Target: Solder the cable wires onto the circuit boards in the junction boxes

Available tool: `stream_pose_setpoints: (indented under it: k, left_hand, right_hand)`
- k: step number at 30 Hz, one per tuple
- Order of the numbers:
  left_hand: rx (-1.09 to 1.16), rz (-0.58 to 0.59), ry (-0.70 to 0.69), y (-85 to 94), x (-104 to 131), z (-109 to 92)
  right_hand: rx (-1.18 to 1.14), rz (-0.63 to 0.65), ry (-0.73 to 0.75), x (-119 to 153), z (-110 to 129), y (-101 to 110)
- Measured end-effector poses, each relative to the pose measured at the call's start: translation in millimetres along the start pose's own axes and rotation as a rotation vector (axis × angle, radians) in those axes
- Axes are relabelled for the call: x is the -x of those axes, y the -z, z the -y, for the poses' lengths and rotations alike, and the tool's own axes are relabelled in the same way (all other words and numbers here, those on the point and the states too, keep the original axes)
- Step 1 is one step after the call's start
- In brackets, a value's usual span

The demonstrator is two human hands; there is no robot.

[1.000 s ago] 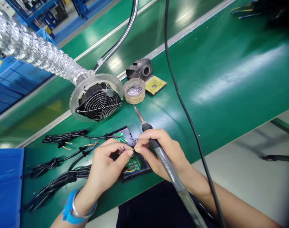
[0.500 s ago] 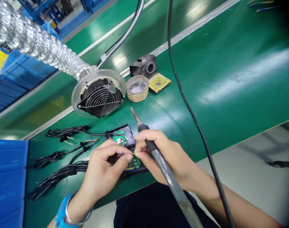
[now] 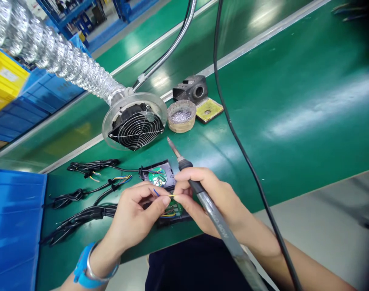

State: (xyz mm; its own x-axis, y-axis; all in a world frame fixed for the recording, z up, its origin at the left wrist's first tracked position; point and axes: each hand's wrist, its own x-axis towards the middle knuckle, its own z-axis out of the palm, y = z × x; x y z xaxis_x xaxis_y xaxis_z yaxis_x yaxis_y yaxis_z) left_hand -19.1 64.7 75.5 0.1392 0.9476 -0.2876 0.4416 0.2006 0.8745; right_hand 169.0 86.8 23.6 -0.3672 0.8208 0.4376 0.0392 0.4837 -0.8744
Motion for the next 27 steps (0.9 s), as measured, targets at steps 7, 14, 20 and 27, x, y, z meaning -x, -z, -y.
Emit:
stream_pose_setpoints:
  k: [7,14,20,27]
  left_hand:
    - [-0.63,-0.128,-0.241,-17.3,5.8,6.8]
    - [-0.853,-0.138,-0.267,-34.4,4.2,19.6]
    - [-0.882,-0.242,-0.107,-46.2,3.6,19.9]
    - [-0.725,-0.308,-0.058,-47.3,-1.9,24.9]
  right_hand:
    - [0.234,0.281,0.063,1.3,0.9,6.8]
    - [0.15,0.139,0.07,4.6,-18.5,2.7]
    - [0.203,-0.086,0.004,14.0,-15.7,23.2]
    - [0.174,0.081,-0.061,22.2,5.0,66.0]
